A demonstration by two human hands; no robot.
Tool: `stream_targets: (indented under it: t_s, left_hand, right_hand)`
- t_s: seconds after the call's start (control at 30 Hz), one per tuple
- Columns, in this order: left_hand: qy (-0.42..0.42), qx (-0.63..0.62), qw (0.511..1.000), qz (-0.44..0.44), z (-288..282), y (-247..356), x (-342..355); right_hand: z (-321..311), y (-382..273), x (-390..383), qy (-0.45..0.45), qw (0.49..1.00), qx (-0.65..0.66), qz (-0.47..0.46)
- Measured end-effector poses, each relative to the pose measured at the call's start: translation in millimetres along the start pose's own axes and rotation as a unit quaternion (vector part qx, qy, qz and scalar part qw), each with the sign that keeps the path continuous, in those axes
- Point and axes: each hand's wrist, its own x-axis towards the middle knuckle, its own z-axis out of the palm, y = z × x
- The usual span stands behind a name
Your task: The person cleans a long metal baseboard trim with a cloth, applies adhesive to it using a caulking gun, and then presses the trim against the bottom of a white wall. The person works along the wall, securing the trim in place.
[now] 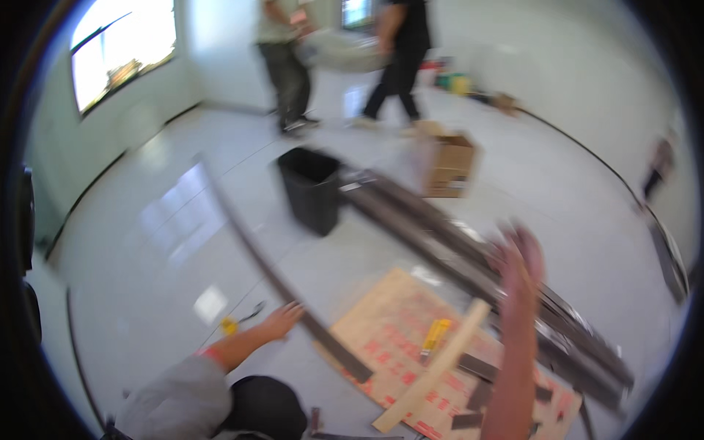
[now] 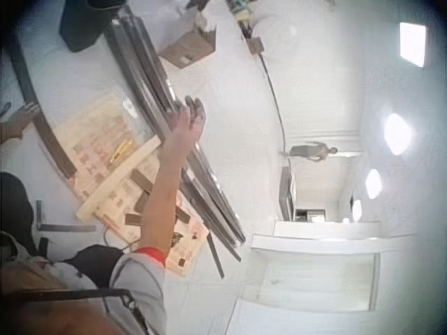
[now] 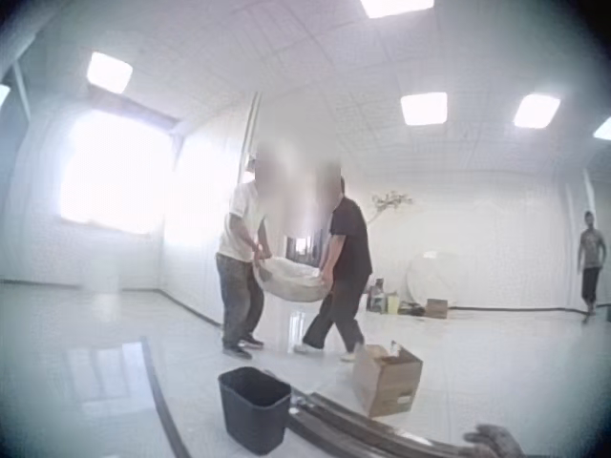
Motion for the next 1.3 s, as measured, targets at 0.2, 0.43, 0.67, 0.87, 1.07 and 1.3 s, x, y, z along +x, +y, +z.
stream_targets:
  t_s: [0.2, 0.43, 0.67, 0.87, 1.07, 1.3]
  left_hand:
    - [0.002, 0.015, 0.992, 0.124, 24.3, -36.0, 90.7]
    - [0.106, -0.244, 0.864, 0.428, 98.2, 121.5, 113.8]
    - [0.191, -0.327, 0.779, 0.499, -15.5, 326.4, 98.0]
    - [0.241, -0.293, 0.758, 0.53, -93.6, 342.0, 113.1]
    - [0.268, -0.317, 0.723, 0.552, -182.1, 365.3, 109.4]
    - [0.159, -0.358, 0.775, 0.495, -246.7, 388.5, 99.6]
  right_hand:
    - [-111.7, 71.7, -264.8, -0.023, 0.938, -0.255, 0.233]
    - [-113.3, 30.5, -302.8, 0.043, 0.82, -0.358, 0.444]
    - [-23.1, 11.3, -278.0, -0.057, 0.838, -0.452, 0.301]
    - [-1.6, 0.6, -314.8, -0.226, 0.823, -0.424, 0.304]
    - [22.7, -1.9, -320.6, -0.308, 0.795, -0.474, 0.219]
    - [-16.9, 2.3, -326.9, -0.483, 0.703, -0.52, 0.045]
